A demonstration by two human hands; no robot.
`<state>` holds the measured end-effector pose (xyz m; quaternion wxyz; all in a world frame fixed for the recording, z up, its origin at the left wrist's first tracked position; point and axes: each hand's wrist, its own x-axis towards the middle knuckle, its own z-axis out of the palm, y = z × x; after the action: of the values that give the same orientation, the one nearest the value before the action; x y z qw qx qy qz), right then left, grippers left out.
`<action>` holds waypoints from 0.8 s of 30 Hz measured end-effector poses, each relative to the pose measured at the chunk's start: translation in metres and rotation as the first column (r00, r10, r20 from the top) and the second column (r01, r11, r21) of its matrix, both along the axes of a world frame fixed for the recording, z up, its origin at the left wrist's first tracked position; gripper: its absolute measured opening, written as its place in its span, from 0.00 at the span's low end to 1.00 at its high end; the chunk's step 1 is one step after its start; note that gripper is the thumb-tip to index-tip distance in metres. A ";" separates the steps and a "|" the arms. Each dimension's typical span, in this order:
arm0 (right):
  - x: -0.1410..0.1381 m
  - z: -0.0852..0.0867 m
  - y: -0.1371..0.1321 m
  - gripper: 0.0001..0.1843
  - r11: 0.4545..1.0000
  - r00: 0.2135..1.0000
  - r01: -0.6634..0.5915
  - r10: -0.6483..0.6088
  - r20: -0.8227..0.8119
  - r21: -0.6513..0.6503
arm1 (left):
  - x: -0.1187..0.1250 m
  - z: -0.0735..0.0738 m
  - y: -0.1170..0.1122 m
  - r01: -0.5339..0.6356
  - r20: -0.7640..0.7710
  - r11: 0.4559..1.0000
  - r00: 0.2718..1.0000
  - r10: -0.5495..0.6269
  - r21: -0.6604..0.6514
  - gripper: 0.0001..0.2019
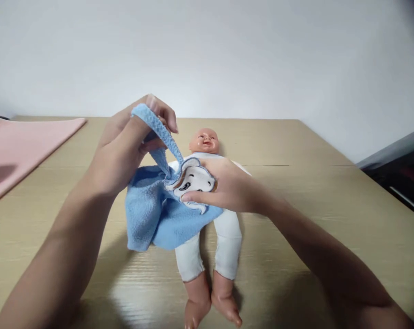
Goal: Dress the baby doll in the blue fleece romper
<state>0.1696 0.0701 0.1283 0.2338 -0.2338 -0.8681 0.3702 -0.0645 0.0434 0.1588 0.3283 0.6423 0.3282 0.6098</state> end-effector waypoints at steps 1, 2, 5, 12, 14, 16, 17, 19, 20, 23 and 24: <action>-0.001 -0.002 -0.001 0.18 1.000 1.000 0.010 -0.010 -0.026 -0.007 | -0.003 0.001 -0.001 -0.028 -0.028 1.000 0.999 0.028 -0.010 0.19; -0.001 -0.003 -0.001 0.17 0.999 0.997 0.048 -0.049 -0.065 -0.013 | -0.008 0.003 -0.001 -0.052 -0.052 0.998 0.997 0.052 -0.016 0.19; 0.005 0.001 -0.001 0.18 0.977 0.955 0.194 -0.210 -0.211 -0.093 | -0.027 0.004 0.001 -0.060 -0.230 0.998 0.971 0.063 0.020 0.18; 0.026 0.032 -0.003 0.07 0.970 0.860 0.204 -0.243 -0.449 -0.134 | -0.032 0.000 -0.001 0.170 -0.638 0.978 0.741 -0.209 -0.123 0.20; 0.030 0.039 -0.007 0.06 0.966 0.837 0.163 -0.243 -0.490 -0.201 | -0.023 0.000 -0.003 0.255 -0.639 0.961 0.723 -0.263 -0.106 0.15; 0.033 0.043 -0.009 0.08 0.948 0.791 0.146 -0.284 -0.542 -0.283 | -0.014 -0.001 -0.006 0.397 -0.590 0.917 0.732 -0.339 -0.036 0.07; 0.035 0.043 -0.010 0.07 0.940 0.770 0.138 -0.299 -0.563 -0.311 | -0.010 -0.002 -0.007 0.430 -0.531 0.903 0.767 -0.361 0.006 0.05; 0.037 0.041 -0.008 0.10 0.936 0.798 0.062 -0.255 -0.545 -0.347 | -0.002 -0.005 -0.012 0.369 -0.331 0.927 0.885 -0.328 0.070 0.03; 0.037 0.039 -0.007 0.15 0.930 0.846 0.018 -0.210 -0.491 -0.367 | 0.003 -0.007 -0.014 0.293 -0.217 0.954 0.937 -0.272 0.068 0.03; 0.032 0.030 -0.004 0.24 0.923 0.966 -0.065 -0.037 -0.256 -0.378 | 0.014 -0.011 -0.020 0.068 0.046 0.998 0.997 -0.069 0.011 0.11; 0.028 0.026 -0.004 0.23 0.934 0.981 -0.077 0.009 -0.193 -0.349 | 0.016 -0.011 -0.021 0.028 0.107 1.000 0.994 -0.027 -0.008 0.15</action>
<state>0.1978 0.0657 0.1543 0.2605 -0.2169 -0.7660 0.5462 -0.0487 0.0228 0.1473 0.3568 0.6117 0.3042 0.6371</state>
